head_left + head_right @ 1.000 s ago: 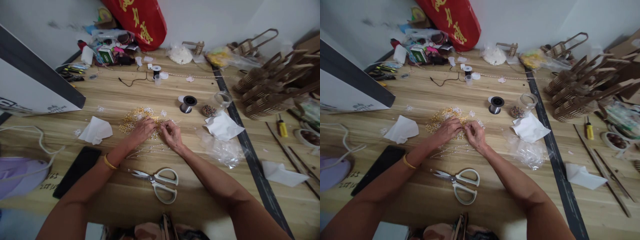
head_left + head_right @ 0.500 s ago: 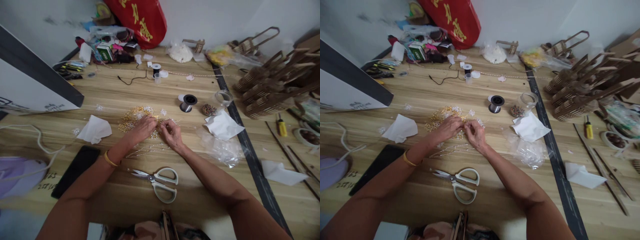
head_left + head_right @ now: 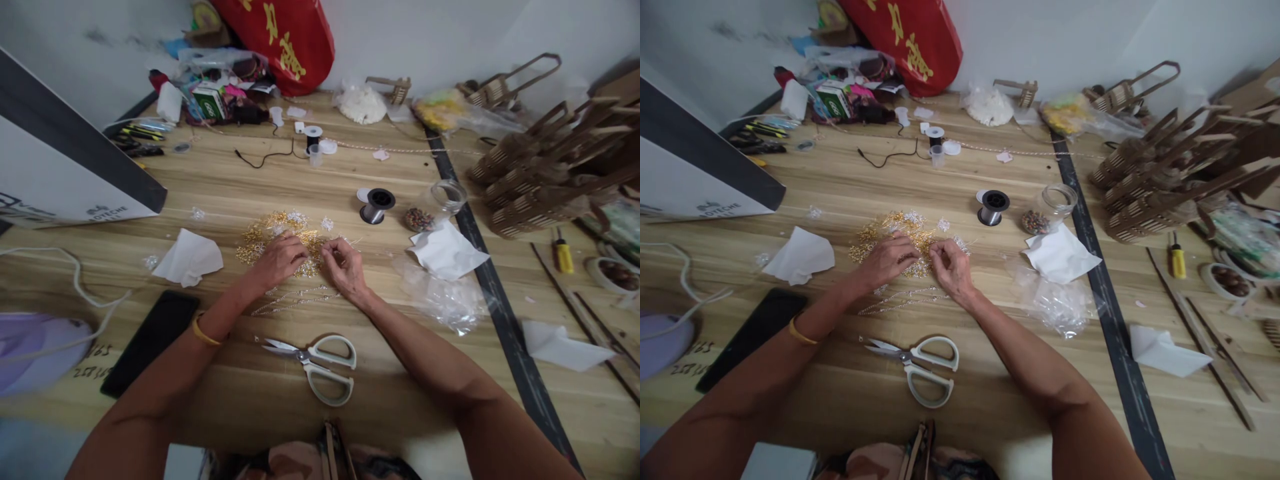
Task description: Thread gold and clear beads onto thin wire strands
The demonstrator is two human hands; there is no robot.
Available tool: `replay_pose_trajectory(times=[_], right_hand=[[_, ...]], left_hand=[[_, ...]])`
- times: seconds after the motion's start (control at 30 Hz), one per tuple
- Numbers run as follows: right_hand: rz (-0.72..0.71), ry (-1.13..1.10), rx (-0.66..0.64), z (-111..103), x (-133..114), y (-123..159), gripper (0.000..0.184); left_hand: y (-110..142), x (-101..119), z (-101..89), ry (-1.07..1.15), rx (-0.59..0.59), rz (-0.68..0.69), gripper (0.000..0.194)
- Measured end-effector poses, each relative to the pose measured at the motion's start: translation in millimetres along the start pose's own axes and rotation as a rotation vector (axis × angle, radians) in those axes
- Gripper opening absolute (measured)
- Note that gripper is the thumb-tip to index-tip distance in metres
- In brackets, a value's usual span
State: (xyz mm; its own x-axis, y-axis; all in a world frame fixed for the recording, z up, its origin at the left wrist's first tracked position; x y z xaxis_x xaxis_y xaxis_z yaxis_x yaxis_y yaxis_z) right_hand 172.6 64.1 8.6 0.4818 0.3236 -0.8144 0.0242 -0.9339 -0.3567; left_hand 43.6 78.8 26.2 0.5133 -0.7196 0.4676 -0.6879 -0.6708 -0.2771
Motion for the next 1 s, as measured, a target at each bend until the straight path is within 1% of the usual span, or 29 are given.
replay_pose_trajectory(times=[0.13,0.23,0.43,0.53,0.63,0.83,1.0], right_hand=[[-0.007,0.000,0.001,0.4,0.5,0.6,0.013],[-0.008,-0.005,-0.004,0.8,0.9,0.8,0.012],[0.000,-0.012,-0.005,0.7,0.7,0.4,0.013],[0.004,-0.006,-0.007,0.5,-0.2,0.3,0.013],[0.011,0.004,-0.015,0.7,-0.8,0.4,0.015],[0.015,-0.007,-0.020,0.3,-1.7,-0.2,0.016],[0.008,0.000,-0.016,0.6,-1.6,-0.5,0.016]], left_hand=[[7.6,2.9,-7.2,0.060,0.069,-0.011,0.012],[12.2,6.4,-7.1,0.066,0.088,-0.010,0.013],[15.3,10.8,1.8,-0.016,0.057,-0.021,0.014],[14.4,13.0,5.6,-0.058,0.038,0.000,0.017],[14.1,13.1,4.9,-0.052,0.060,0.001,0.017],[14.7,9.3,-1.1,0.066,0.133,-0.035,0.010],[14.8,2.2,-9.6,0.248,0.210,-0.101,0.008]])
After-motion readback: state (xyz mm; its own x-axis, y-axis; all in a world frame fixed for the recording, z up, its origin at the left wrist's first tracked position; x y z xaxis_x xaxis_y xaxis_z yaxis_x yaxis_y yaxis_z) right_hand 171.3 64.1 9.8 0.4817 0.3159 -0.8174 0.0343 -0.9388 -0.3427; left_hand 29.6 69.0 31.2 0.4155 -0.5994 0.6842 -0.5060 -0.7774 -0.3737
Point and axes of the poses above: each hand's wrist, its own y-axis away from the middle knuckle, its own z-axis out of the palm, x = y × z, the point moved 8 cm from there along -y, towards the middle knuckle, and after that the axes turned 11 degrees about y, right-handed, at the moved point
